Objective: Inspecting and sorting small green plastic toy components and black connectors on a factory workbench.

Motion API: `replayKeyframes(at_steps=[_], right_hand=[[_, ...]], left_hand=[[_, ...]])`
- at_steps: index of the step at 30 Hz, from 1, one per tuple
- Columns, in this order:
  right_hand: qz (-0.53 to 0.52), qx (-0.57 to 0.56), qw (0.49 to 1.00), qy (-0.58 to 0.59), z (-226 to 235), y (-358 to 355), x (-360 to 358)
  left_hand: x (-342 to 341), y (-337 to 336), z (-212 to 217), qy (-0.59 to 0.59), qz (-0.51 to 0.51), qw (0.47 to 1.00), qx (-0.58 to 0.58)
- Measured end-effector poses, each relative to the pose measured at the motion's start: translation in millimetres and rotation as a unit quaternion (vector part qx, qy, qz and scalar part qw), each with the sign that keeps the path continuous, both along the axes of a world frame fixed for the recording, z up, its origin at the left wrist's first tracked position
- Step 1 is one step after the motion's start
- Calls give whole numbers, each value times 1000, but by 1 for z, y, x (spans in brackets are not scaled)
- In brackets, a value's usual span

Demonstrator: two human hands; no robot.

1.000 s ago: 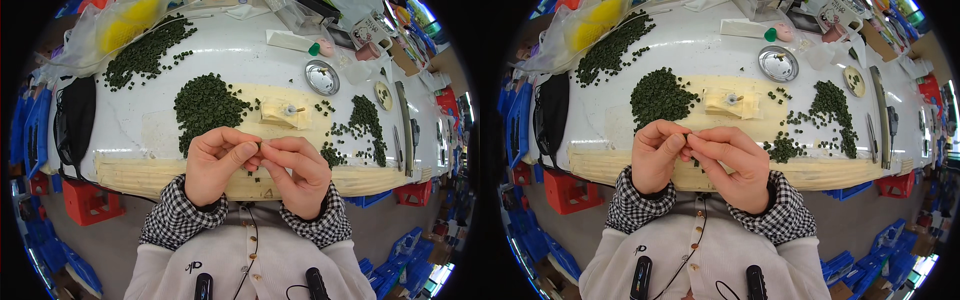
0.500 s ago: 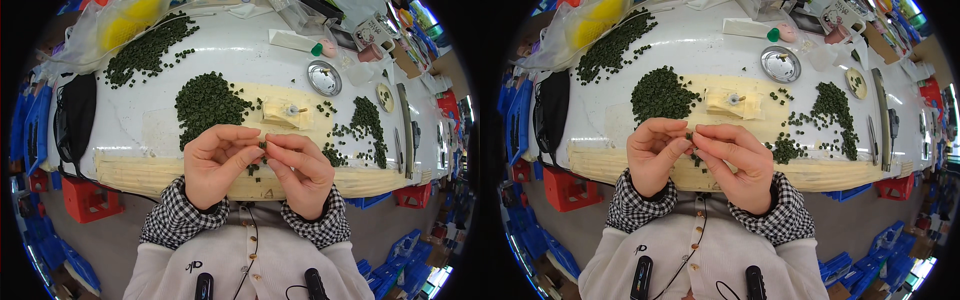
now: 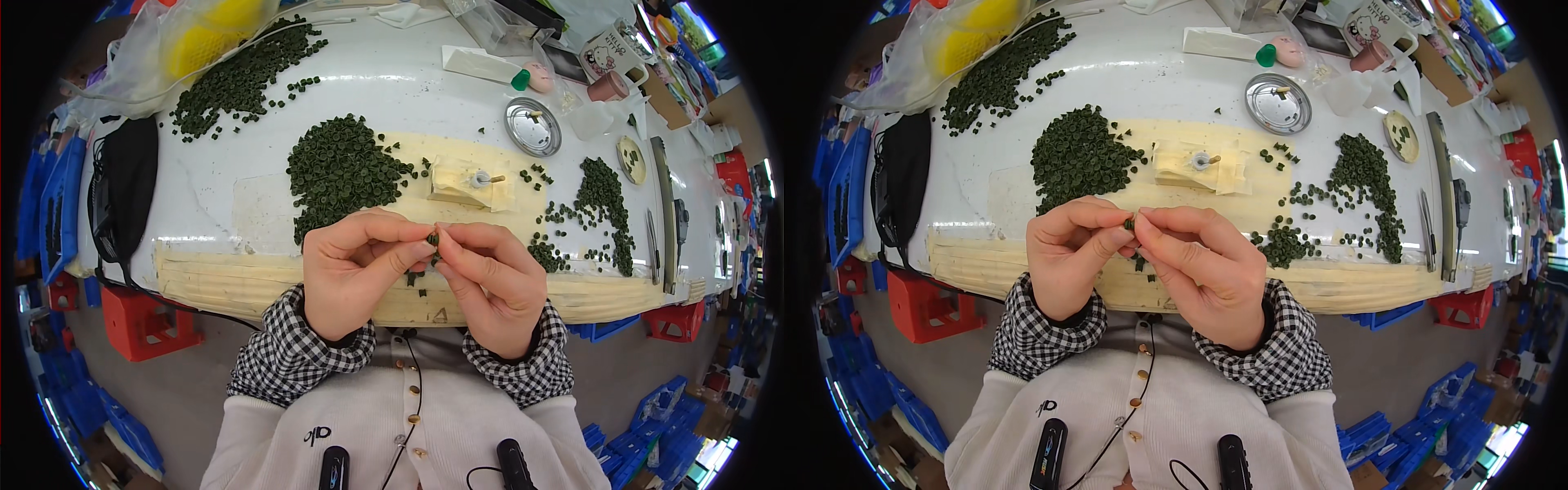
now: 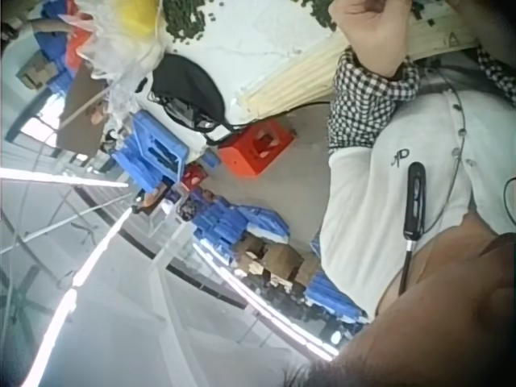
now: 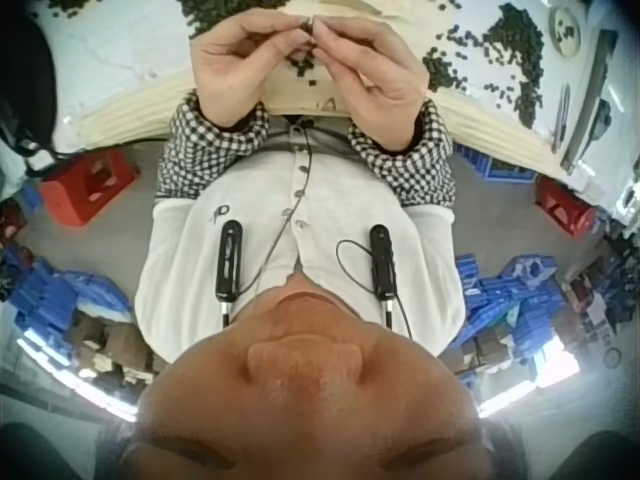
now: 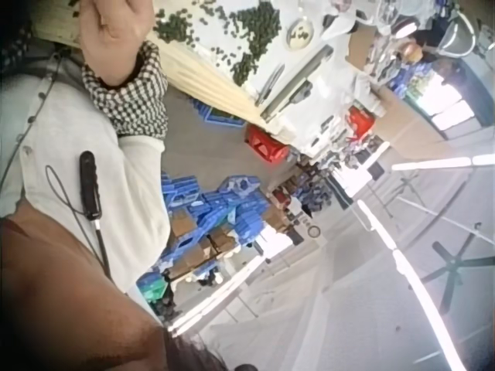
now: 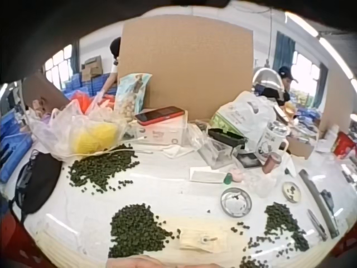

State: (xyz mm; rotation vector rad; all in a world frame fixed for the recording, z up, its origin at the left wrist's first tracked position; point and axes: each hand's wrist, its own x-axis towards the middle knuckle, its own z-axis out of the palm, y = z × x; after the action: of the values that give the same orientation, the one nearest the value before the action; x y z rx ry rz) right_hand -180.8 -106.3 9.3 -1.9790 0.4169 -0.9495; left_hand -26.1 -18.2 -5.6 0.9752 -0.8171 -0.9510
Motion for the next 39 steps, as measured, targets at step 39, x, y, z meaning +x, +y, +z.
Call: replayKeyframes(at_steps=[39], right_hand=[[-14, -99, 995, 14, -3, -4, -3]], left_hand=[[0, 1, -4, 13, -15, 1000, -12]])
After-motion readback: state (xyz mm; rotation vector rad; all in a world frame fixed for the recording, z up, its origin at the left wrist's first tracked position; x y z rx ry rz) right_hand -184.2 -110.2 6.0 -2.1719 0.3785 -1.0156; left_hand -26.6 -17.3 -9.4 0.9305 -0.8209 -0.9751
